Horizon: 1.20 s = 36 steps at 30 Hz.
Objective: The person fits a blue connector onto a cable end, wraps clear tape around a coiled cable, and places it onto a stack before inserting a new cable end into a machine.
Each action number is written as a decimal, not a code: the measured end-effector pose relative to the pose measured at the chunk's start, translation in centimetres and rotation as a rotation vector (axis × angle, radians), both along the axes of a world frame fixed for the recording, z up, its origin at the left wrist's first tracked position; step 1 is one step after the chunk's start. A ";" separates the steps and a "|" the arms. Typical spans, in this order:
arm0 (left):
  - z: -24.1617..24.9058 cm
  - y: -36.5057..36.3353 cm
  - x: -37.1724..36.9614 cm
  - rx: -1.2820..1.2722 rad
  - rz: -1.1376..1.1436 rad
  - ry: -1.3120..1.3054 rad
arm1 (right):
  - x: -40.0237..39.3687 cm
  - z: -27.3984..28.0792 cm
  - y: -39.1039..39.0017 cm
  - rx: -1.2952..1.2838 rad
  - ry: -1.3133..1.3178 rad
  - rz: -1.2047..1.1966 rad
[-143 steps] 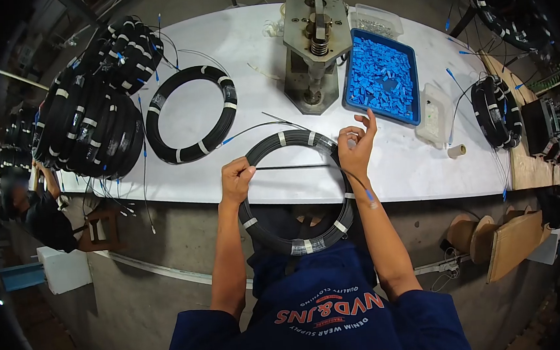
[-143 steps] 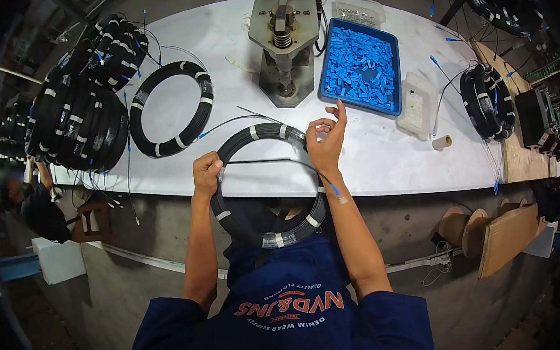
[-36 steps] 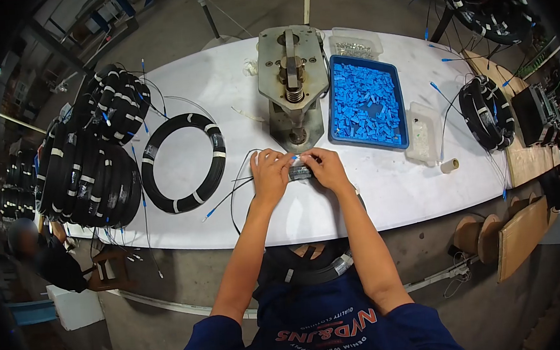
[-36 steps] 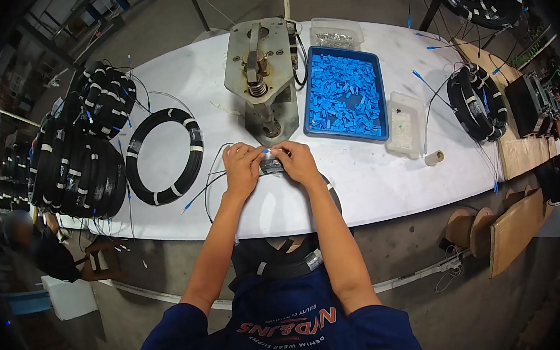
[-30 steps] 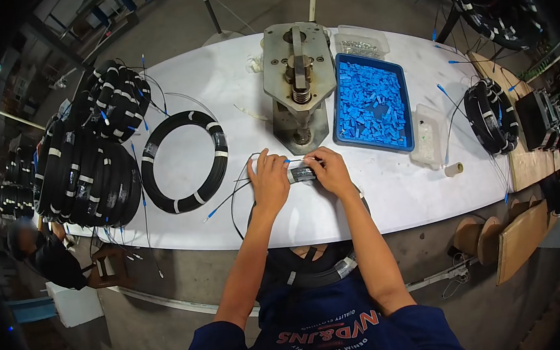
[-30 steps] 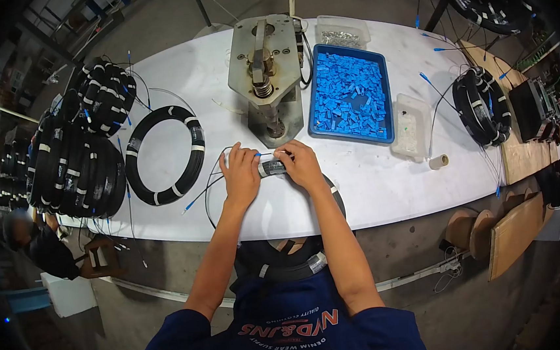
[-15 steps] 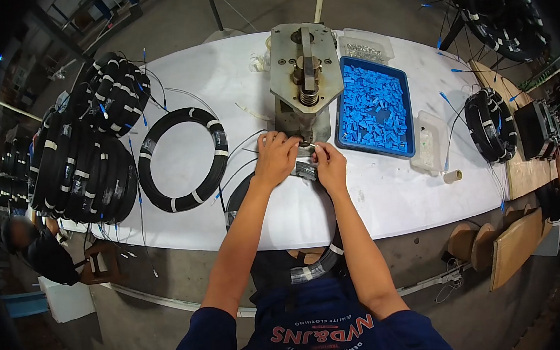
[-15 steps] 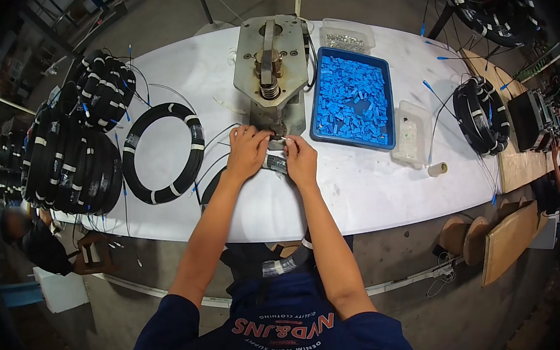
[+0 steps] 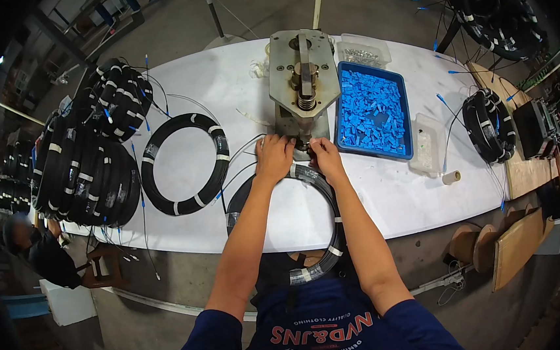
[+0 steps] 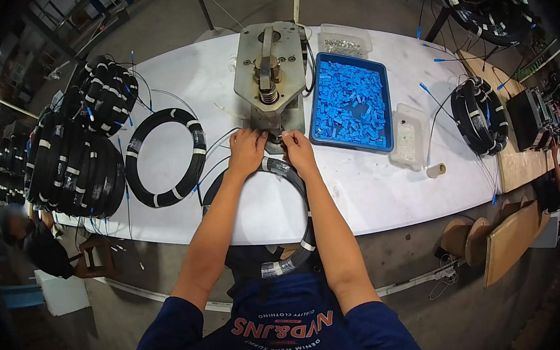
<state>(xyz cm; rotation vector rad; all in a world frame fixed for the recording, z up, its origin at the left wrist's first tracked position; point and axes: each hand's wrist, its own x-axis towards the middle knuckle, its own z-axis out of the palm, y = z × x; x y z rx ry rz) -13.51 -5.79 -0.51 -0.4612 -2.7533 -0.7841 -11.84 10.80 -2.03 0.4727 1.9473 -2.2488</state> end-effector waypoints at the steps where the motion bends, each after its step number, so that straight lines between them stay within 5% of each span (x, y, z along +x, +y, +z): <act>1: 0.0 0.0 0.0 -0.027 0.006 -0.044 | 0.0 0.1 0.2 0.010 -0.017 0.023; 10: 0.4 0.2 0.0 -0.090 0.011 -0.128 | -0.6 -1.4 0.5 0.524 0.464 -0.030; 36: 0.6 0.3 -0.3 -0.082 0.021 -0.140 | -1.1 -2.9 0.6 0.447 0.408 0.046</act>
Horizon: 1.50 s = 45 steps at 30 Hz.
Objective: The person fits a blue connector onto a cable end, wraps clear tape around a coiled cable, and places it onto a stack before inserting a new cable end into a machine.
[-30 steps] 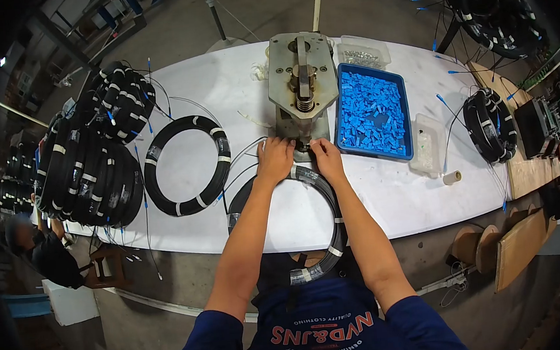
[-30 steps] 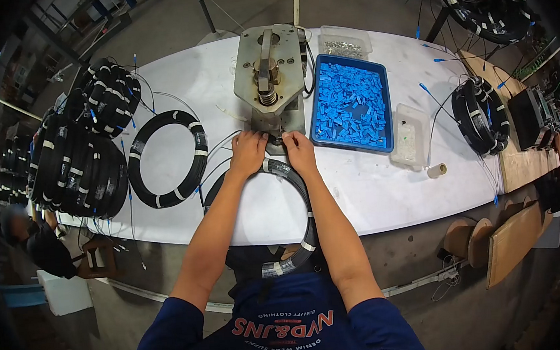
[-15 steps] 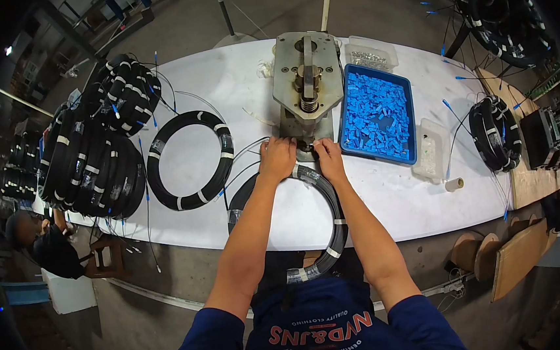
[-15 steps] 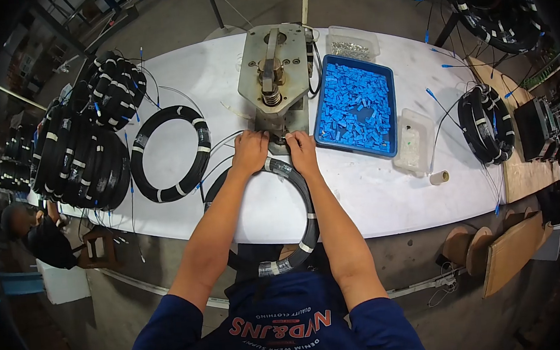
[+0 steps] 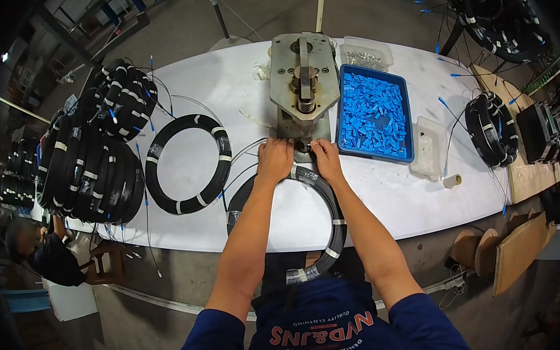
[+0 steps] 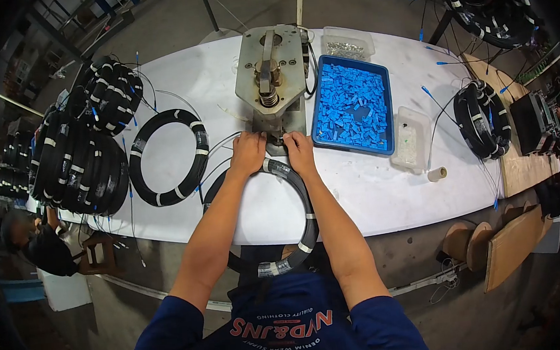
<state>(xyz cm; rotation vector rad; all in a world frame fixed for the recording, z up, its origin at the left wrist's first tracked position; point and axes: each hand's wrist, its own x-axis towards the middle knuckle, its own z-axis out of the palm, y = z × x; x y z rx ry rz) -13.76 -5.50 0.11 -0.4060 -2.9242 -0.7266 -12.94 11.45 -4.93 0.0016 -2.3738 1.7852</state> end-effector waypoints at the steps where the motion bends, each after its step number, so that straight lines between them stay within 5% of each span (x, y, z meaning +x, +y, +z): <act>1: 0.0 0.0 0.0 -0.005 -0.001 0.001 | 0.1 0.2 -0.1 0.005 0.014 -0.006; 45: 0.2 0.4 0.1 -0.041 0.034 -0.057 | 0.5 0.9 -0.1 0.055 0.083 -0.054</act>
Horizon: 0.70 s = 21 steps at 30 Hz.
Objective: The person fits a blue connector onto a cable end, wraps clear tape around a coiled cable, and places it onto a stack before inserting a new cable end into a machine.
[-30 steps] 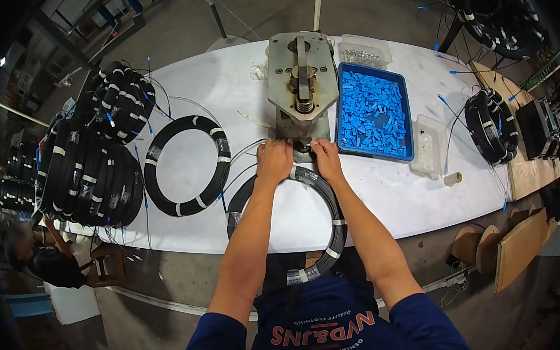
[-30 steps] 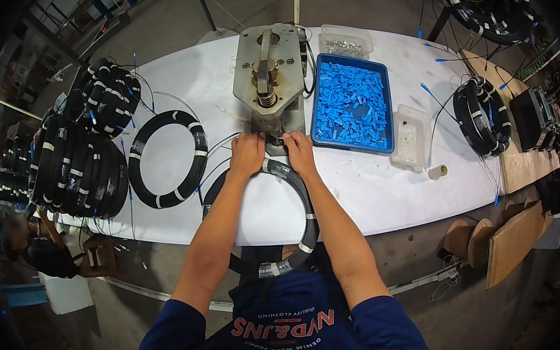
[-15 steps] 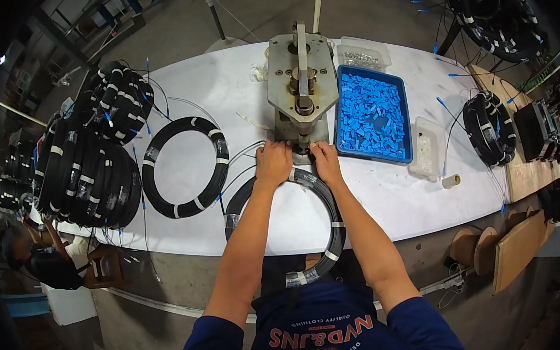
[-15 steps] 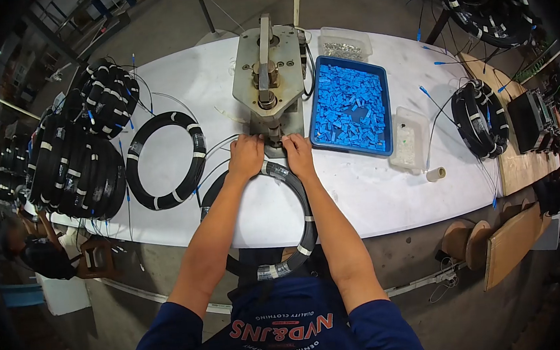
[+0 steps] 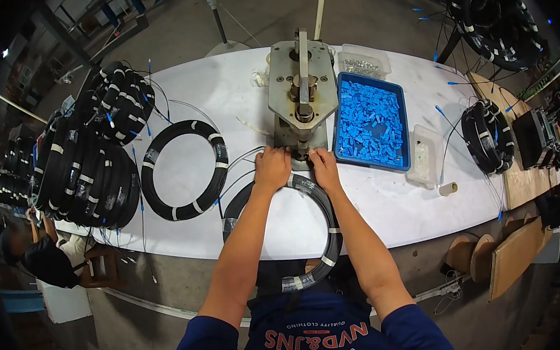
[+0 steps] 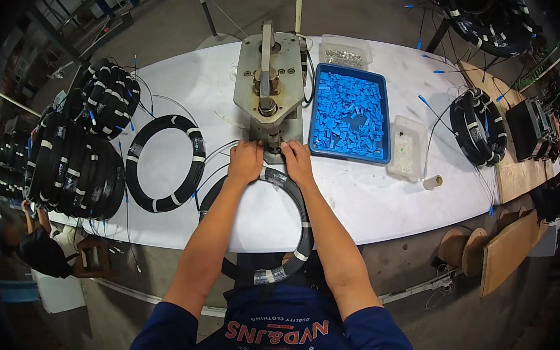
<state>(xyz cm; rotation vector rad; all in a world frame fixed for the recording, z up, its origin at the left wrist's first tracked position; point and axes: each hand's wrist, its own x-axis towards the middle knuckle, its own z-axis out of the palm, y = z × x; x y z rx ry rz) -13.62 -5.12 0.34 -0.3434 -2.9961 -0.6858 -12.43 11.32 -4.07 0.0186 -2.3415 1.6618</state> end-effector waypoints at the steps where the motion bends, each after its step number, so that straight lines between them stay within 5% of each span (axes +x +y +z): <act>1: 0.1 0.0 0.0 0.000 0.001 0.006 | 0.0 -0.1 0.0 0.007 -0.001 -0.010; 21: 0.7 0.0 0.4 0.036 -0.015 0.054 | 0.1 0.3 0.1 0.009 -0.043 0.022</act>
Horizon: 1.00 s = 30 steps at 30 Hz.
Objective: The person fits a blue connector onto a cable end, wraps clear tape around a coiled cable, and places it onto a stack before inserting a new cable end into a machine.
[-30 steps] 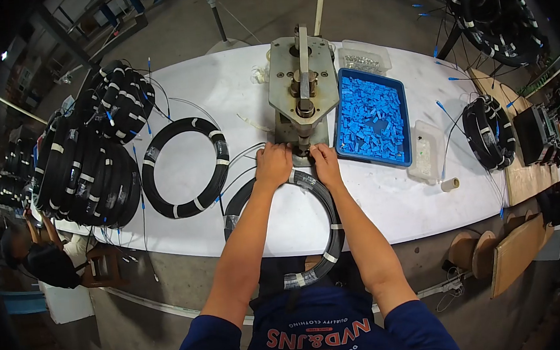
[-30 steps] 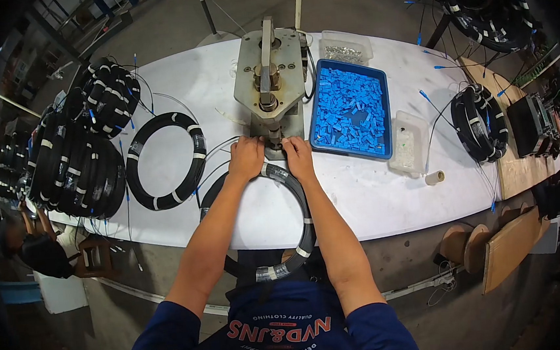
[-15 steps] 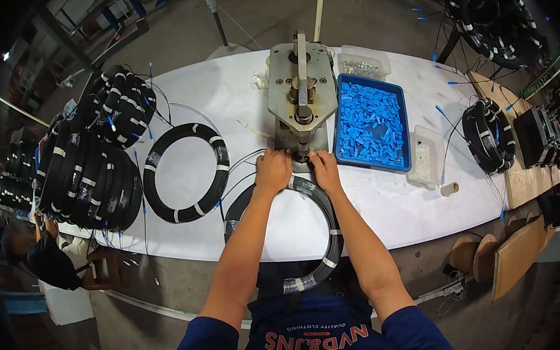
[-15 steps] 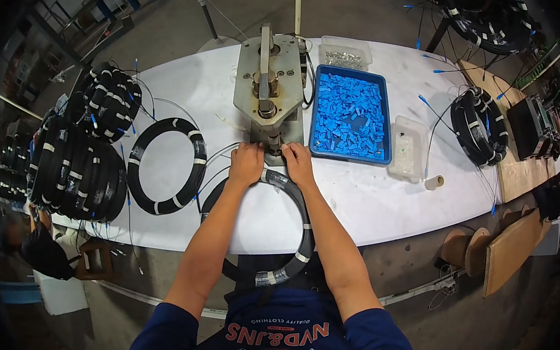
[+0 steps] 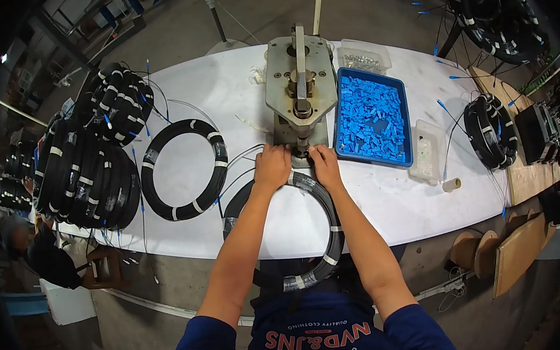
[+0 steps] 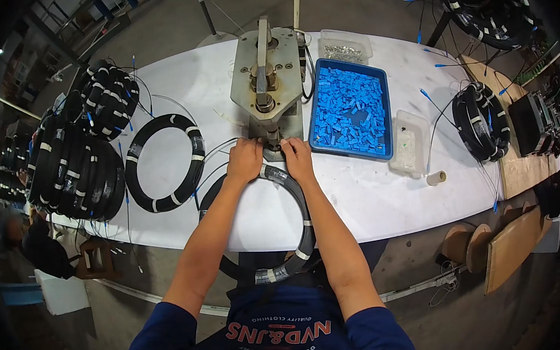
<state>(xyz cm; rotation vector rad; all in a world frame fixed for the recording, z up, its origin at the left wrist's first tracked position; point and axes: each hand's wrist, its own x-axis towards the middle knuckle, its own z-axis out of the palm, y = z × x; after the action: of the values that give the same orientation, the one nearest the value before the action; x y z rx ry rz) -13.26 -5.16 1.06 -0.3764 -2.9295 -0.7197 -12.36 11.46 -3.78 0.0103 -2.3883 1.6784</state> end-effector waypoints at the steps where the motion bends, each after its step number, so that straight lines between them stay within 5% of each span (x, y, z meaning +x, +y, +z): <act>1: 0.0 0.0 0.1 0.006 0.007 0.013 | 0.1 0.0 0.0 0.014 0.006 0.002; 30: 0.8 0.2 0.5 0.040 0.062 -0.049 | 0.1 -0.1 0.0 -0.033 0.008 -0.012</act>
<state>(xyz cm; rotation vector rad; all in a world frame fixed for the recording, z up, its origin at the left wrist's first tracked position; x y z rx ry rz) -12.80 -4.96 1.86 -0.2668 -2.9525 -0.7894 -12.23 11.46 -3.91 -0.0019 -2.3500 1.7083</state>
